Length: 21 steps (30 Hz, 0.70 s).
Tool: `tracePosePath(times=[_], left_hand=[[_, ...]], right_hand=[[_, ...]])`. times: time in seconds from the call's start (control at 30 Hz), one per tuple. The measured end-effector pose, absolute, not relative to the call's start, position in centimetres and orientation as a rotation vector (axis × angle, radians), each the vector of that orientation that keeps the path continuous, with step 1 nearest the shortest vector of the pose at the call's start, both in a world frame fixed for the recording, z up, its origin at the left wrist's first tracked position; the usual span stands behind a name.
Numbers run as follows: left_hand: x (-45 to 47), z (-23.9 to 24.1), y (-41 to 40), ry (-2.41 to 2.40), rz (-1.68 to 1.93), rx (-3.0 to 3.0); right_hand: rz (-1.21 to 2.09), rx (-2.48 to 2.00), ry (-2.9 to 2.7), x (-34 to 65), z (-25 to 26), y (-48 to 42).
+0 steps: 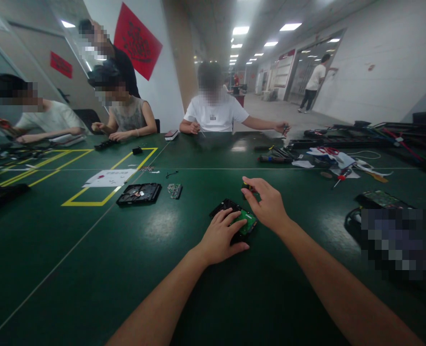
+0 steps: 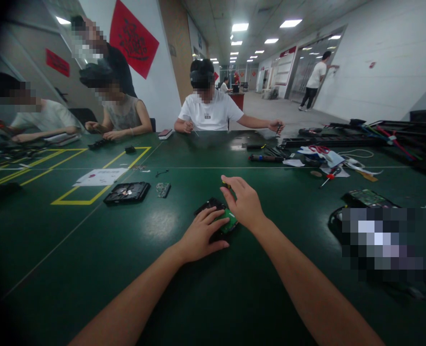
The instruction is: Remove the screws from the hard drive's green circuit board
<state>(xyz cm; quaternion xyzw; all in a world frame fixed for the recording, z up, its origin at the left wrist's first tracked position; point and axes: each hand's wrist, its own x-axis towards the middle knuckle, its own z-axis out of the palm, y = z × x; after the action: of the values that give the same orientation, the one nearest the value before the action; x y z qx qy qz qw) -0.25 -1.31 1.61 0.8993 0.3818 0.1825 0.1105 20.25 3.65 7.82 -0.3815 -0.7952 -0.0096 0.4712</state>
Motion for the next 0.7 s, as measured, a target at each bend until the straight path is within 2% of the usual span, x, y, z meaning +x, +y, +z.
tracePosePath(times=[0.5,0.7], left_hand=[[-0.17,1.46,-1.34,1.137,0.522,2.655],[-0.28,1.54,-1.31,1.133,0.524,2.660]], right_hand=[[-0.061,-1.023,-1.818,20.13,7.24,3.75],[0.036,-0.930,-1.941,20.75,7.86,3.98]])
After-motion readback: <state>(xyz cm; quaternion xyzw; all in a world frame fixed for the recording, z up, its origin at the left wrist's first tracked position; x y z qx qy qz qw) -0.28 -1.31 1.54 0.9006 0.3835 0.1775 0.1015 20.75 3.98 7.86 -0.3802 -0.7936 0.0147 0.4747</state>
